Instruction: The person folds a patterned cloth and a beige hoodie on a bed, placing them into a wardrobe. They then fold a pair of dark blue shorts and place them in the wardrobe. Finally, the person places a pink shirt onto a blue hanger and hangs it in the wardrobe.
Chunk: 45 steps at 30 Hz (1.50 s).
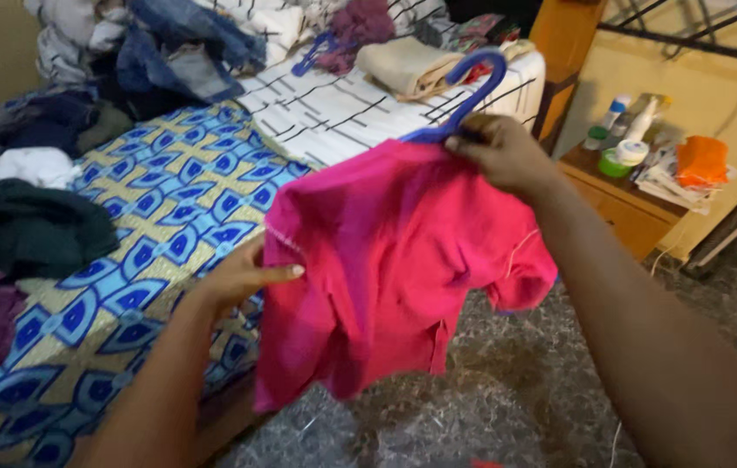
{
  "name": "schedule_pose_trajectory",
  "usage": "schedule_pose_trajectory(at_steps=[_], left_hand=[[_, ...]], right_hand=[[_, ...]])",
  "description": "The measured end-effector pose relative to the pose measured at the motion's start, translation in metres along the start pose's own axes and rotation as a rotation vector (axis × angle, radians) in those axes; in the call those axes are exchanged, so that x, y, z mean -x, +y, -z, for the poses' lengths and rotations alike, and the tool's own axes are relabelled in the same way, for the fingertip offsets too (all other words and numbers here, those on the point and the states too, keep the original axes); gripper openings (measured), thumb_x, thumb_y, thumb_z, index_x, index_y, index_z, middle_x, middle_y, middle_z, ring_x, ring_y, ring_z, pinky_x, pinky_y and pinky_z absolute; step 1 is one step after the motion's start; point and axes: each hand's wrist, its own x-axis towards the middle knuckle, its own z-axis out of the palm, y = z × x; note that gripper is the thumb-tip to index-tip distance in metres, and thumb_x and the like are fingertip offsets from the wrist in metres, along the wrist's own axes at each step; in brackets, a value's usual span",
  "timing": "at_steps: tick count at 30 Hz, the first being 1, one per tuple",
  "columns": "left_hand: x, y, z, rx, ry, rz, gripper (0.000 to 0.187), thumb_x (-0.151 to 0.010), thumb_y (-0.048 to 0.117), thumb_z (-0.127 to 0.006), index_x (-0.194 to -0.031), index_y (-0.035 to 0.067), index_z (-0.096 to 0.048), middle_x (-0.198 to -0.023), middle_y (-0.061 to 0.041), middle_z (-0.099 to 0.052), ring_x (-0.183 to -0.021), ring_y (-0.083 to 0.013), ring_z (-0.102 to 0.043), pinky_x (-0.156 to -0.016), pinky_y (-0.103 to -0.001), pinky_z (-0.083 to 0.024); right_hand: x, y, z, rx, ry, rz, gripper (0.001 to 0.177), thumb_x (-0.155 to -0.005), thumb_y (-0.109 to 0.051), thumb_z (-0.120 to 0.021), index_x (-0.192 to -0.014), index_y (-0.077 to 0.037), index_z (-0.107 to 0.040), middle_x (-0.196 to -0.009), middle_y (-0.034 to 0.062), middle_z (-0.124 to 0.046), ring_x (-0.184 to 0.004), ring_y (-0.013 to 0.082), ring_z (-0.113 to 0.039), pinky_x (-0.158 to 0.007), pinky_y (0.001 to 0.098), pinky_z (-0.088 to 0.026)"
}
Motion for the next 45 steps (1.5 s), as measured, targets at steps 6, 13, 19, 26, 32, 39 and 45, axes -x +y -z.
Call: schedule_pose_trajectory(at_steps=[6,13,19,26,32,39,45], left_hand=[[0.007,0.001,0.076,-0.533,0.496,-0.176,0.023,-0.083,0.016,-0.075,-0.104,0.008,-0.081,-0.086,-0.007,-0.077,-0.076,-0.0169,-0.068,-0.071,-0.035,-0.055],[0.027,-0.023,0.100,-0.714,0.499,-0.132,0.033,-0.093,0.030,-0.070,-0.125,0.025,-0.075,-0.097,-0.013,-0.079,-0.081,-0.0210,-0.074,-0.075,-0.037,-0.055],[0.048,-0.030,0.093,-0.793,0.727,0.156,0.033,-0.097,0.039,-0.066,-0.130,0.036,-0.072,-0.107,-0.016,-0.075,-0.096,-0.0373,-0.072,-0.082,-0.048,-0.055],[0.025,-0.045,0.104,-0.892,0.618,-0.117,0.052,-0.083,0.033,-0.074,-0.132,0.017,-0.070,-0.129,-0.020,-0.068,-0.119,-0.0392,-0.063,-0.099,-0.047,-0.049],[-0.008,0.042,0.002,-0.812,0.260,-0.546,0.064,-0.082,0.049,-0.077,-0.133,0.012,-0.065,-0.124,-0.017,-0.069,-0.116,-0.0348,-0.064,-0.097,-0.045,-0.049],[-0.030,0.056,0.002,-0.569,0.026,-0.430,0.038,-0.100,0.039,-0.057,-0.128,0.017,-0.072,-0.108,-0.012,-0.077,-0.094,-0.0249,-0.074,-0.087,-0.036,-0.054],[-0.058,0.070,-0.001,-0.556,-0.296,-0.562,0.048,-0.090,0.044,-0.070,-0.123,0.010,-0.068,-0.101,-0.010,-0.075,-0.092,-0.0210,-0.070,-0.081,-0.036,-0.052]], right_hand=[[0.001,-0.003,0.007,0.090,-0.015,-0.007,0.023,-0.098,-0.012,-0.067,-0.114,0.004,-0.070,-0.099,0.0031,-0.073,-0.090,0.0094,-0.061,-0.086,0.0270,-0.051],[0.004,-0.010,-0.003,0.051,-0.004,0.003,0.022,-0.098,-0.013,-0.068,-0.112,0.004,-0.070,-0.098,0.0009,-0.071,-0.090,0.0094,-0.061,-0.084,0.0267,-0.051],[0.012,-0.025,-0.020,0.154,-0.087,-0.082,0.024,-0.096,-0.019,-0.070,-0.110,0.001,-0.071,-0.094,0.0011,-0.073,-0.088,0.0099,-0.063,-0.083,0.0270,-0.051],[0.020,-0.036,-0.036,0.122,0.009,-0.179,0.028,-0.095,-0.024,-0.072,-0.110,0.000,-0.073,-0.089,0.0031,-0.072,-0.081,0.0115,-0.060,-0.075,0.0291,-0.050],[0.018,-0.053,-0.080,0.225,-0.091,-0.078,0.027,-0.092,-0.023,-0.072,-0.107,-0.001,-0.073,-0.087,0.0049,-0.075,-0.082,0.0103,-0.065,-0.078,0.0288,-0.052],[0.031,-0.060,-0.068,0.244,-0.051,-0.113,0.028,-0.091,-0.023,-0.073,-0.109,0.000,-0.074,-0.092,0.0077,-0.077,-0.083,0.0126,-0.067,-0.079,0.0292,-0.054],[0.028,-0.068,-0.070,0.407,-0.049,0.001,0.030,-0.089,-0.024,-0.076,-0.108,0.000,-0.074,-0.098,0.0142,-0.077,-0.086,0.0218,-0.072,-0.081,0.0330,-0.055]])
